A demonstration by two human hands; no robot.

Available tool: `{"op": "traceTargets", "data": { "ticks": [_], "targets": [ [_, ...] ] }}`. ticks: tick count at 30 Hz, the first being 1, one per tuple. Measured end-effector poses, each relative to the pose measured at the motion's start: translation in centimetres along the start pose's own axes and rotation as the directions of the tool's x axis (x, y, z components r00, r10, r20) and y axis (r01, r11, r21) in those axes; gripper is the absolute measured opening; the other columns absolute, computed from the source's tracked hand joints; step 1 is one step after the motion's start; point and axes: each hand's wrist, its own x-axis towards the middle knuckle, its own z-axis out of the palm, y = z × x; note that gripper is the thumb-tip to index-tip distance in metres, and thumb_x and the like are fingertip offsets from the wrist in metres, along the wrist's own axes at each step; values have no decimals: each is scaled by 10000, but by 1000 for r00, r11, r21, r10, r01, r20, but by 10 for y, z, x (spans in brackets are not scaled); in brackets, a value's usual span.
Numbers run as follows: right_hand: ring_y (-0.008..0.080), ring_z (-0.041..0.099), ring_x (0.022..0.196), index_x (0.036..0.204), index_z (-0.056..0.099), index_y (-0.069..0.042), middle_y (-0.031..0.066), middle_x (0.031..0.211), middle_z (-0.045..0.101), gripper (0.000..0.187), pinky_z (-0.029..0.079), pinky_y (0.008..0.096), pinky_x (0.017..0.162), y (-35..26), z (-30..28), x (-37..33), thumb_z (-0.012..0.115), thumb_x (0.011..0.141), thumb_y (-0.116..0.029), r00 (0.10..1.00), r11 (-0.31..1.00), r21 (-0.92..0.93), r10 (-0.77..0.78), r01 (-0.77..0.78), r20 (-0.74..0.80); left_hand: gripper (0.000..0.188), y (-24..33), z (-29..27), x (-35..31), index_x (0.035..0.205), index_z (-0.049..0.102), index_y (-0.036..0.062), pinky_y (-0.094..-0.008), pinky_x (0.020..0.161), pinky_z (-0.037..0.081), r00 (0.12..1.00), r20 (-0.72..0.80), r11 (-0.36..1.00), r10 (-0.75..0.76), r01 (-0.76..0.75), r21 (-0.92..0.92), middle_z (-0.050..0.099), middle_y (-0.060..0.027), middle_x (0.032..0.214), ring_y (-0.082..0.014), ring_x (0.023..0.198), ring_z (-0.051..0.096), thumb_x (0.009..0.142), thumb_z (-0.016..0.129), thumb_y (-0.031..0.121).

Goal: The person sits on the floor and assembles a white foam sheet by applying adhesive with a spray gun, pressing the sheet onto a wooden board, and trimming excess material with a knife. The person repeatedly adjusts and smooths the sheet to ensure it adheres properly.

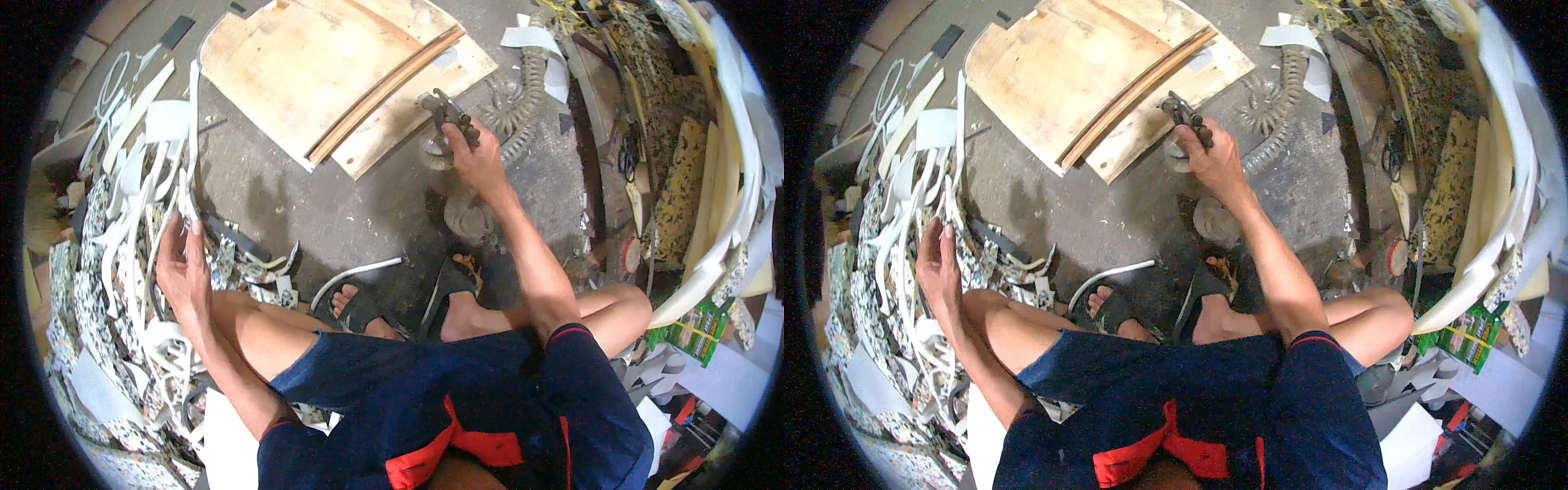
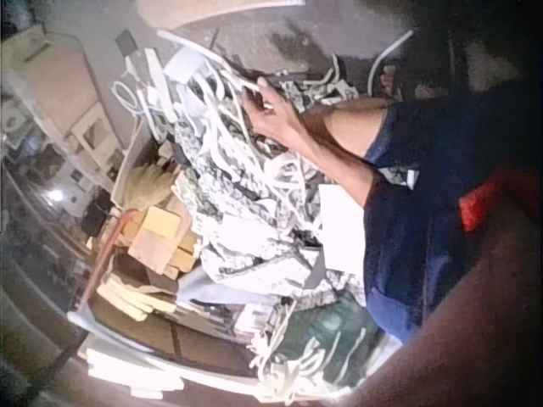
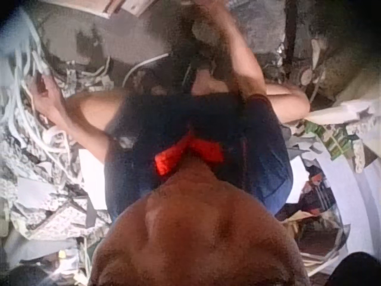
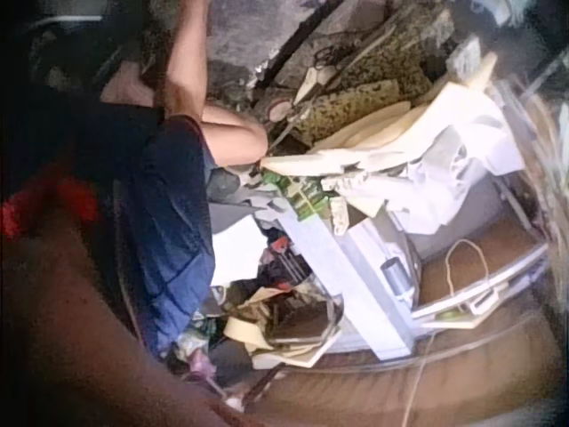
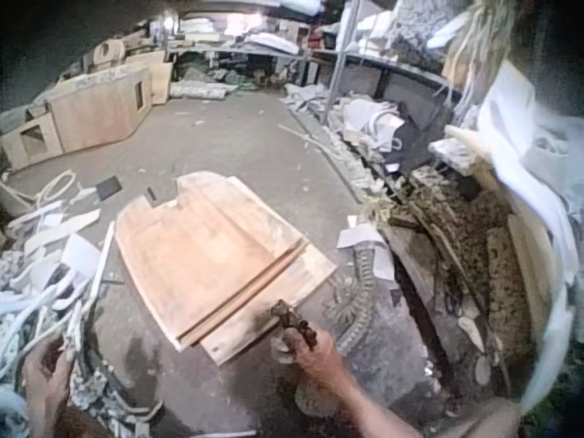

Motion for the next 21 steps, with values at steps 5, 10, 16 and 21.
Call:
{"op": "traceTargets", "data": {
  "ticks": [5,10,16,21],
  "targets": [
    [194,590,663,934,661,7,112,693,632,371,493,374,659,16,-29,39,667,985,-361,997,999,-41,22,-25,-79,538,1,0,0,1431,517,-83,-363,1100,442,1000,17,1000,-18,18,-13,568,-247,1430,-280,1307,568,1029,645,251],
    [226,623,681,950,669,12,131,718,657,412,502,402,673,35,-57,79,670,975,-399,992,991,-130,-13,-3,-127,552,2,3,0,1401,566,-63,-381,1012,495,999,-12,999,32,-32,1,641,-242,1333,-290,1204,635,995,694,290],
    [364,718,816,1035,691,43,247,831,709,535,534,456,738,47,-74,123,661,956,-485,976,977,-206,-88,46,-200,527,14,4,-2,1426,526,-82,-347,1053,465,997,33,993,-65,61,97,613,-229,1368,-249,1241,600,1031,648,245],
    [344,718,822,1014,708,32,214,835,724,546,534,450,743,41,-78,140,648,961,-508,984,949,-315,-80,26,-160,549,21,8,-2,1424,530,-80,-359,1055,468,998,55,999,-33,30,44,613,-237,1373,-270,1257,600,1019,667,264]
  ]
}}
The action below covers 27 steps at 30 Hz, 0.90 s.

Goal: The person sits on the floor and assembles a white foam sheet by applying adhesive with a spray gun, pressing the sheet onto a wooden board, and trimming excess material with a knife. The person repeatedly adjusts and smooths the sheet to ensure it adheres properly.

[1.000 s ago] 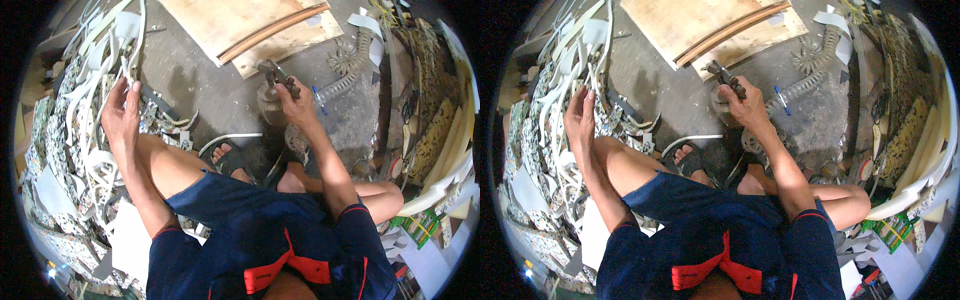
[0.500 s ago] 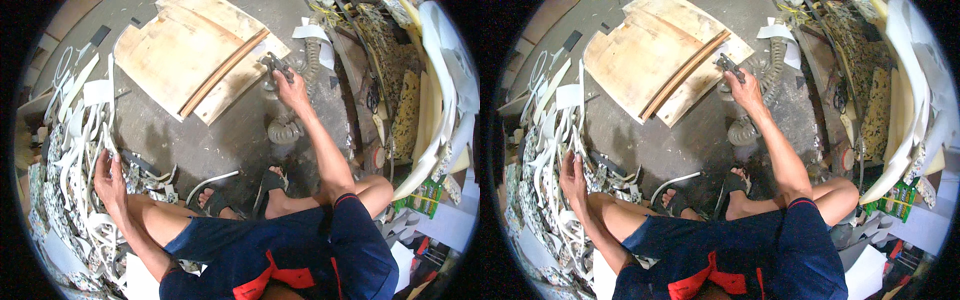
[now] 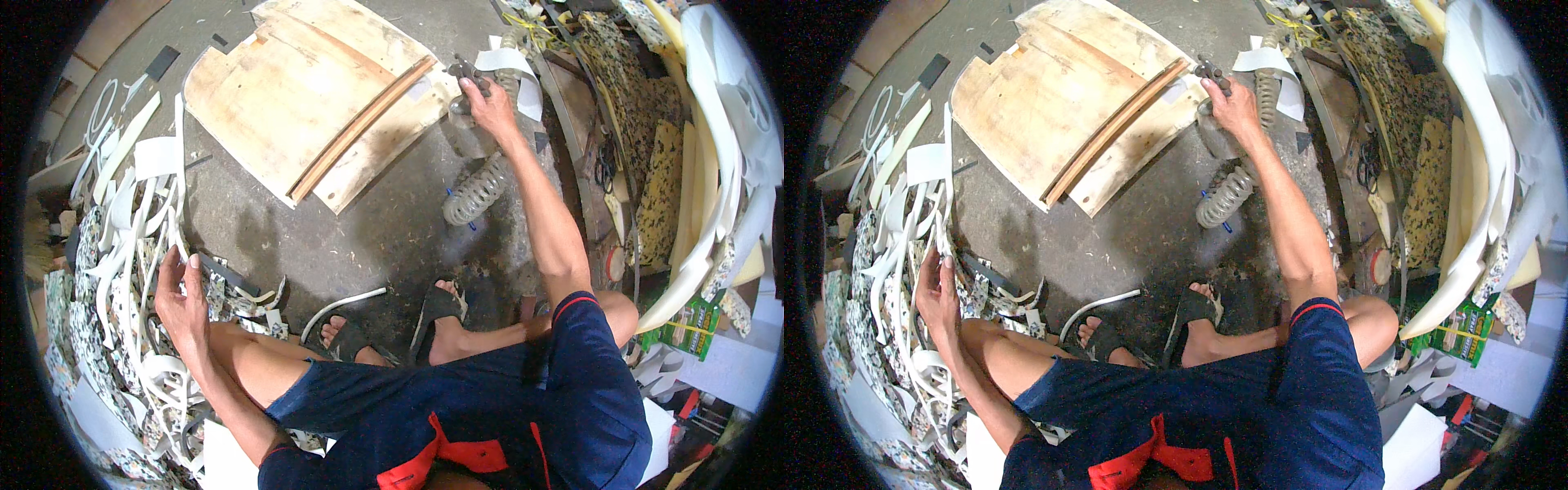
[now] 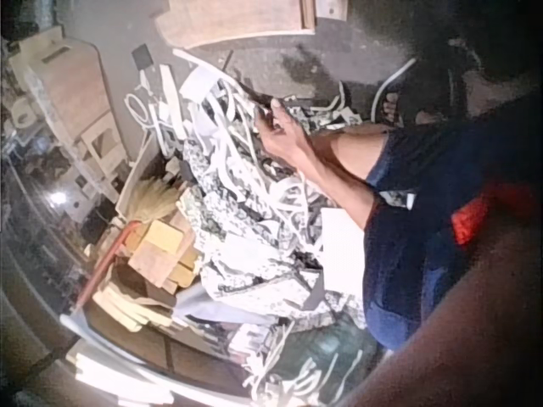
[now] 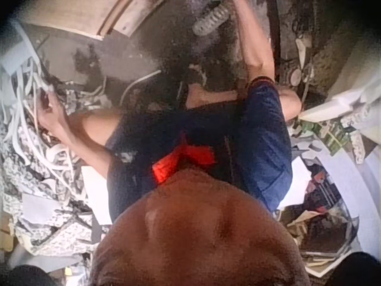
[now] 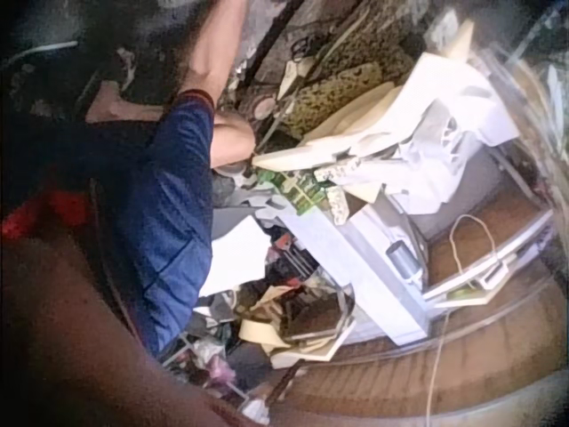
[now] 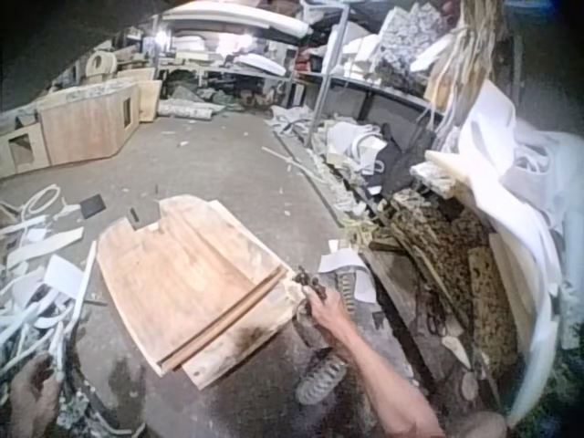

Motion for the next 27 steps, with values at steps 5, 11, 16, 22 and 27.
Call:
{"op": "traceTargets", "data": {
  "ticks": [5,11,16,22,27],
  "targets": [
    [178,595,690,900,718,-7,79,711,659,488,494,367,667,-6,-10,-1,650,974,-484,991,987,162,-14,-8,131,564,-3,5,-3,1380,594,-45,-391,982,511,995,-74,997,70,-68,21,682,-246,1263,-294,1162,665,975,706,330],
    [142,590,644,876,725,-30,44,695,663,469,487,350,619,-33,-7,-1,640,989,-477,985,993,109,-60,43,162,575,0,7,-2,1366,608,-36,-392,942,533,997,-59,998,59,-58,17,698,-252,1230,-297,1145,681,956,720,352],
    [108,588,659,904,719,-48,10,688,647,420,477,319,610,-65,1,-9,629,1004,-446,952,962,273,-78,-6,297,590,11,5,-8,1352,620,-27,-411,970,525,997,-61,995,53,-47,90,696,-282,1222,-337,1167,680,938,720,381],
    [113,542,616,847,684,-28,11,667,619,433,462,320,594,-96,5,-41,612,1011,-423,909,968,241,-166,76,382,578,18,11,-5,1371,604,-24,-400,985,523,994,-50,988,102,-95,119,693,-271,1227,-330,1164,677,951,719,356],
    [120,544,639,872,690,-19,9,681,627,445,449,323,599,-117,-7,-64,600,1018,-430,913,949,315,-112,-20,393,596,17,14,-5,1347,628,-13,-369,870,547,988,-55,980,147,-138,144,732,-237,1137,-264,1026,712,931,727,401]
  ]
}}
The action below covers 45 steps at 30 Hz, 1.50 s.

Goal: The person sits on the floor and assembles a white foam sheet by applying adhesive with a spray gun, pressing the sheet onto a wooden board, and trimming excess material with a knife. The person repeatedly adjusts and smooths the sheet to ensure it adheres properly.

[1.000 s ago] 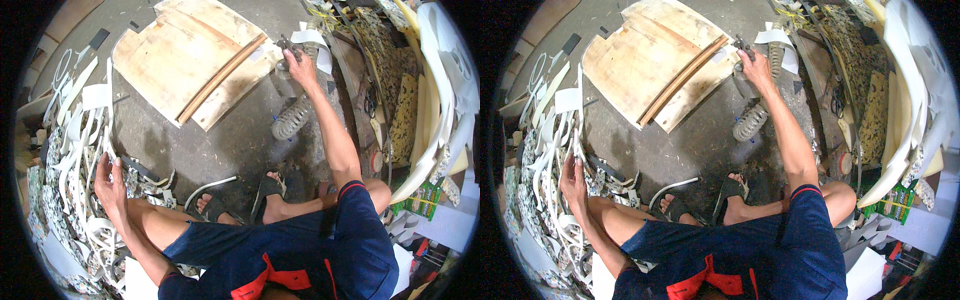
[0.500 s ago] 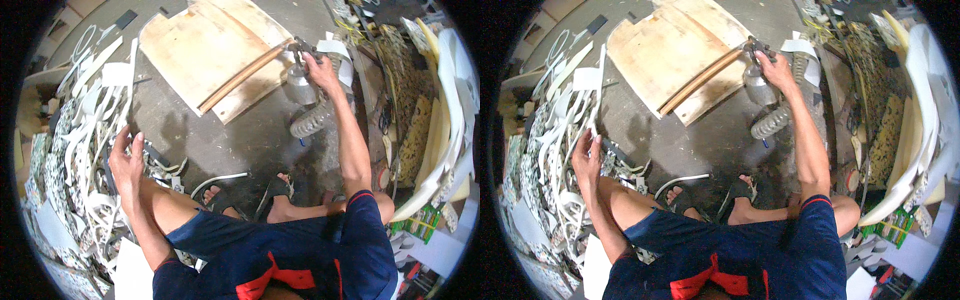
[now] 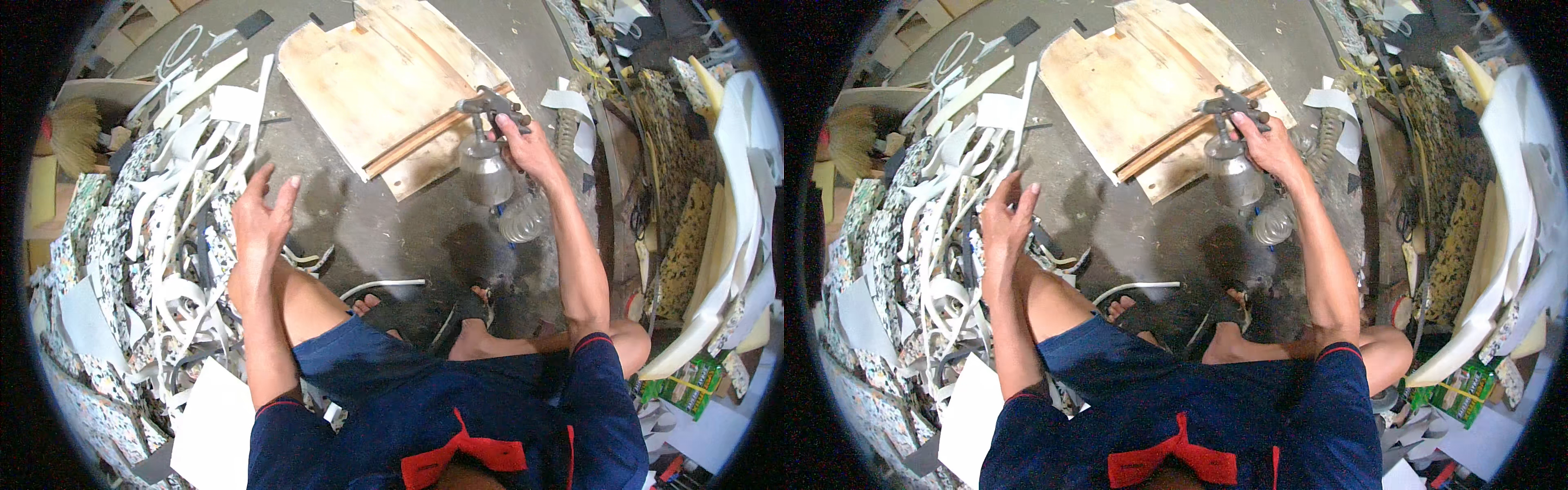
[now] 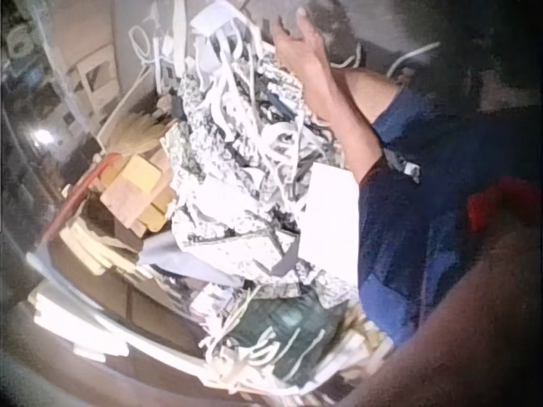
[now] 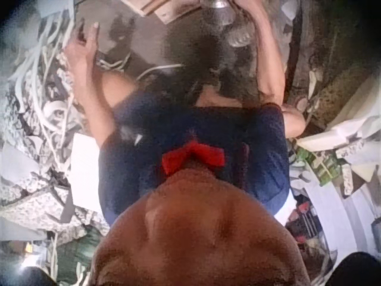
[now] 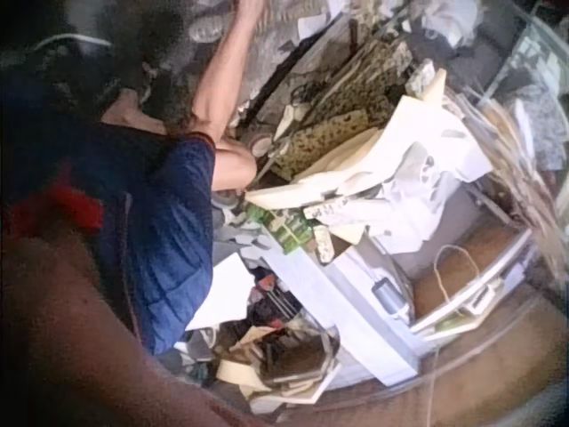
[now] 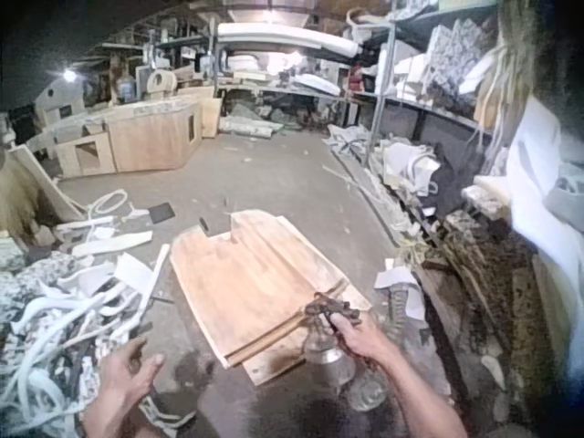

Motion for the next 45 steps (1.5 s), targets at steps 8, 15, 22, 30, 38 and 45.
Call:
{"op": "traceTargets", "data": {
  "ticks": [8,15,22,30,38,45],
  "targets": [
    [108,539,661,921,723,-26,-2,723,635,431,448,310,611,-25,-10,-38,602,1026,-426,992,991,-49,-125,124,-22,661,27,-9,-9,1303,650,-32,-453,1010,501,996,-9,995,92,-92,-27,682,-309,1211,-435,1138,670,889,695,481],
    [131,583,630,924,767,-59,47,730,673,543,457,320,562,-73,-121,-99,580,990,-564,995,993,-116,-6,-5,-97,631,32,-21,-27,1271,683,-2,-440,991,514,978,-108,981,176,-184,-64,695,-290,1201,-411,1129,682,882,710,494],
    [127,636,715,1124,657,-29,55,936,696,357,550,300,670,-53,-265,-208,686,949,-338,957,999,3,-45,48,-285,418,-16,-64,-29,1265,704,34,-346,940,523,859,-471,946,200,-295,-134,743,-197,1155,-251,1037,705,1001,657,354],
    [199,734,827,1345,523,5,109,1060,707,456,600,347,713,119,-223,-344,687,946,-141,722,964,263,151,44,-675,527,-116,-152,-147,1154,721,-81,-368,998,531,843,-537,998,-19,-12,-55,749,-180,1158,-274,1149,687,1073,520,399],
    [436,537,1307,1510,326,96,305,1557,372,803,434,479,1103,264,-102,-378,704,936,-320,431,780,168,496,-603,-754,525,-237,-195,-226,1043,739,-36,-445,795,532,849,-529,939,-14,193,285,758,-182,949,-311,868,700,1080,445,398],
    [439,357,1462,1562,234,96,334,1581,329,807,282,439,1216,357,-78,-374,588,1001,-365,420,920,231,355,-317,-836,450,-205,-196,-293,1256,640,-31,-406,936,489,734,-666,981,-136,196,15,661,-211,1221,-296,1105,624,1042,574,360]
  ]
}}
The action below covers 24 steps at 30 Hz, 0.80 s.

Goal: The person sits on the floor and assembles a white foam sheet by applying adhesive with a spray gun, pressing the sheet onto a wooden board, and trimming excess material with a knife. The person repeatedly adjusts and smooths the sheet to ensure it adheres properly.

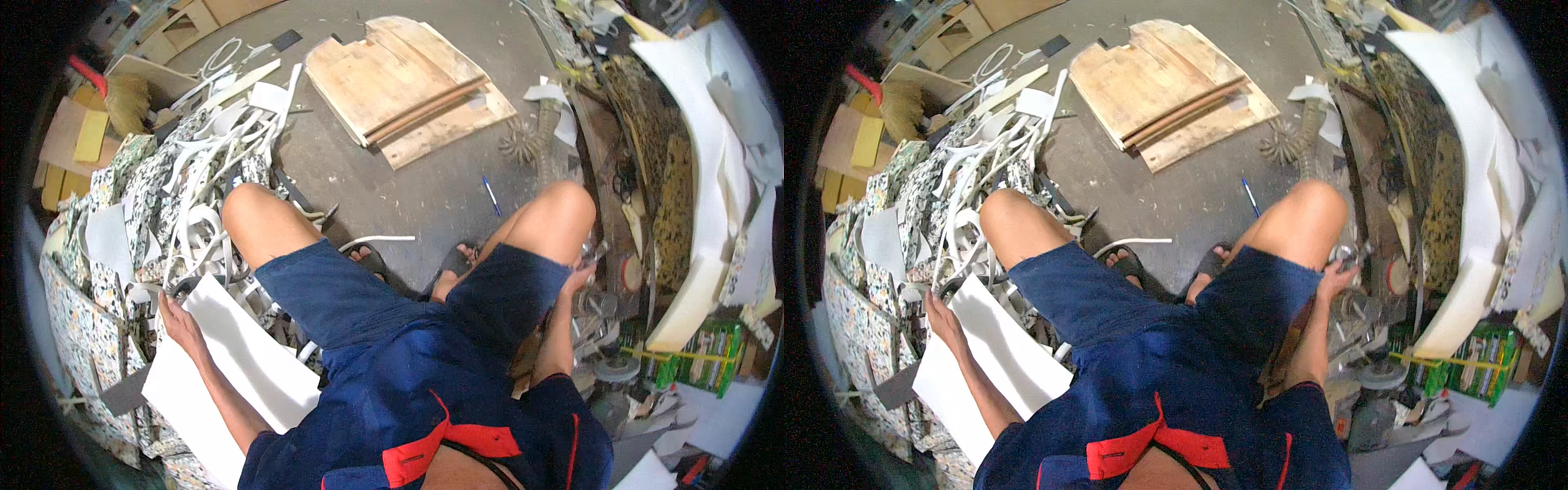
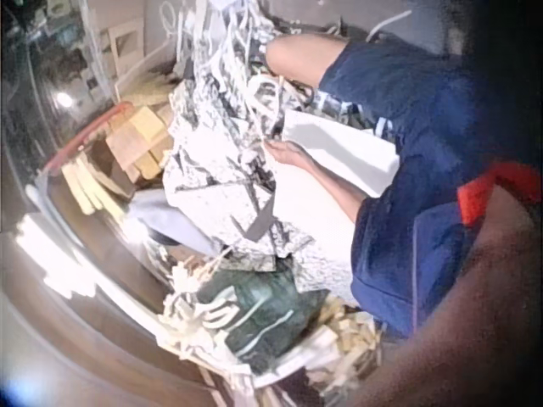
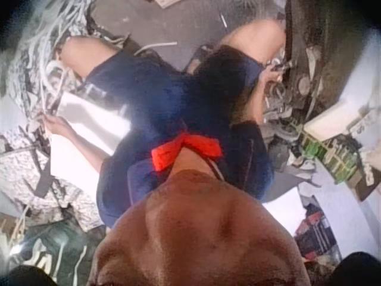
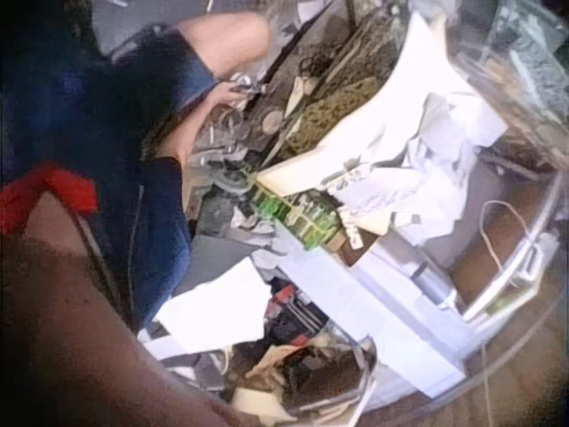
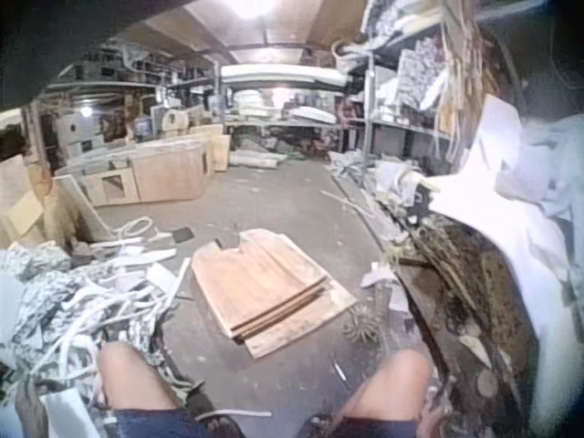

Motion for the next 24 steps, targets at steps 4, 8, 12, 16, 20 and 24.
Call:
{"op": "traceTargets", "data": {
  "ticks": [4,8,12,16,20,24],
  "targets": [
    [447,441,1401,1573,230,64,323,1573,346,877,387,464,1148,35,-10,-1,627,982,-449,1000,998,-58,2,-2,5,511,-12,-21,-19,1384,586,-26,-439,1081,439,990,-3,960,-140,137,242,599,-250,1399,-373,1291,576,1007,606,318],
    [471,530,1309,1522,311,79,331,1487,456,851,439,494,1097,55,-15,1,645,975,-481,999,936,-351,-29,32,15,505,-58,-24,-30,1360,598,-32,-451,1100,425,988,-74,930,-134,151,336,624,-250,1357,-399,1267,581,983,643,301],
    [424,555,1258,1485,363,71,311,1440,503,707,451,500,1055,42,-9,19,594,1028,-416,983,869,-460,-160,185,93,513,-86,-62,-71,1335,618,6,-446,1177,330,947,-221,868,-232,304,393,579,-215,1417,-356,1356,490,958,681,347],
    [384,583,1192,1463,412,59,282,1401,541,635,479,475,1001,-11,15,65,581,1040,-383,945,810,-493,-228,318,234,566,-78,-111,-115,1347,612,8,-523,1163,351,898,-399,731,-187,398,554,537,-295,1430,-460,1371,446,898,710,339],
    [344,611,1126,1442,462,48,253,1363,580,566,507,449,946,-65,27,94,567,1053,-350,922,780,-502,-250,372,295,602,-82,-157,-152,1370,589,9,-538,1154,350,790,-534,515,-301,606,606,519,-299,1450,-464,1351,462,894,706,357],
    [304,638,1060,1420,511,36,223,1324,618,502,535,424,891,-122,46,126,554,1066,-316,879,789,-420,-305,449,366,600,-107,-203,-162,1364,591,5,-538,1145,356,781,-563,452,-270,619,642,542,-293,1424,-474,1342,467,900,698,369]
  ]
}}
